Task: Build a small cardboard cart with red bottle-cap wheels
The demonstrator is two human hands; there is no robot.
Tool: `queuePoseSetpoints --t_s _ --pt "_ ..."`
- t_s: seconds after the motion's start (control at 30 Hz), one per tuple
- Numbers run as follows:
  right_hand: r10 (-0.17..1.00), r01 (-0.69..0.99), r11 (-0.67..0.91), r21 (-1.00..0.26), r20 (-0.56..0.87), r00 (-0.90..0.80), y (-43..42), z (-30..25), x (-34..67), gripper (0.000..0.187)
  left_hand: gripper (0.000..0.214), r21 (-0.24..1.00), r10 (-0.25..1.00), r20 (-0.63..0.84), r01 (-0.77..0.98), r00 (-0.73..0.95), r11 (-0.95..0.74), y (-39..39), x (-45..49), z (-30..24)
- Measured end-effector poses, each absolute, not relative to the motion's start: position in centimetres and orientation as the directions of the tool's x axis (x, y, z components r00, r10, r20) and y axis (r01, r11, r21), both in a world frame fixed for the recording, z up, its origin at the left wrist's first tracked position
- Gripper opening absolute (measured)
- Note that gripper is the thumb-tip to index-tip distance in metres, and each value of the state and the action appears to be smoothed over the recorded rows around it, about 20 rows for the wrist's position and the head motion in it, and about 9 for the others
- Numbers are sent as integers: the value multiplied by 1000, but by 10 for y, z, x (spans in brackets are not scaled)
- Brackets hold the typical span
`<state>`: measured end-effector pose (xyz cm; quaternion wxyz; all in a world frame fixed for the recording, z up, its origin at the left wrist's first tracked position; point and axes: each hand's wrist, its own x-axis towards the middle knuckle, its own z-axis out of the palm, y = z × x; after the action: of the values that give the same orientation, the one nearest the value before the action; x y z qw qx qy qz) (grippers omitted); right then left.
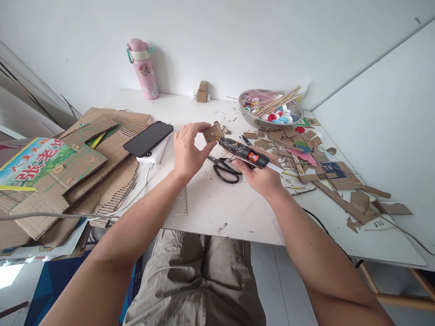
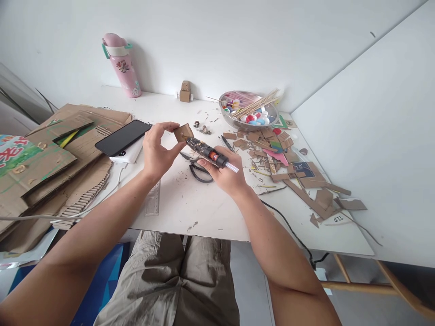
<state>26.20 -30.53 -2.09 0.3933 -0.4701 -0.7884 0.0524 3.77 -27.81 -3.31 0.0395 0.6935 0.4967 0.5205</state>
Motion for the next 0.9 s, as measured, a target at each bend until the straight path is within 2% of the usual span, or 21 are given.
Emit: queuePoseSetpoints --t_s 0.2,0.4,0.67,0.8,0.9 --pt "787 709 533 -463 579 -213 -306 -23 261 43 34 557 725 688 654 -19 -512 -278 38 -35" --pt "752 679 579 -451 617 -232 -306 -24 260 49 32 490 701 713 716 -2 -497 -278 36 -36" --pt "628 691 670 -270 702 -336 -305 -27 262 48 25 422 672 740 771 11 -477 -276 35 -37" --pt "695 787 581 -208 630 -347 -306 -26 262 47 23 439 673 739 755 5 -487 -271 26 -35" --pt "795 856 471 -211 522 -309 -304 -20 268 45 29 579 694 714 637 -94 -509 -262 15 -35"
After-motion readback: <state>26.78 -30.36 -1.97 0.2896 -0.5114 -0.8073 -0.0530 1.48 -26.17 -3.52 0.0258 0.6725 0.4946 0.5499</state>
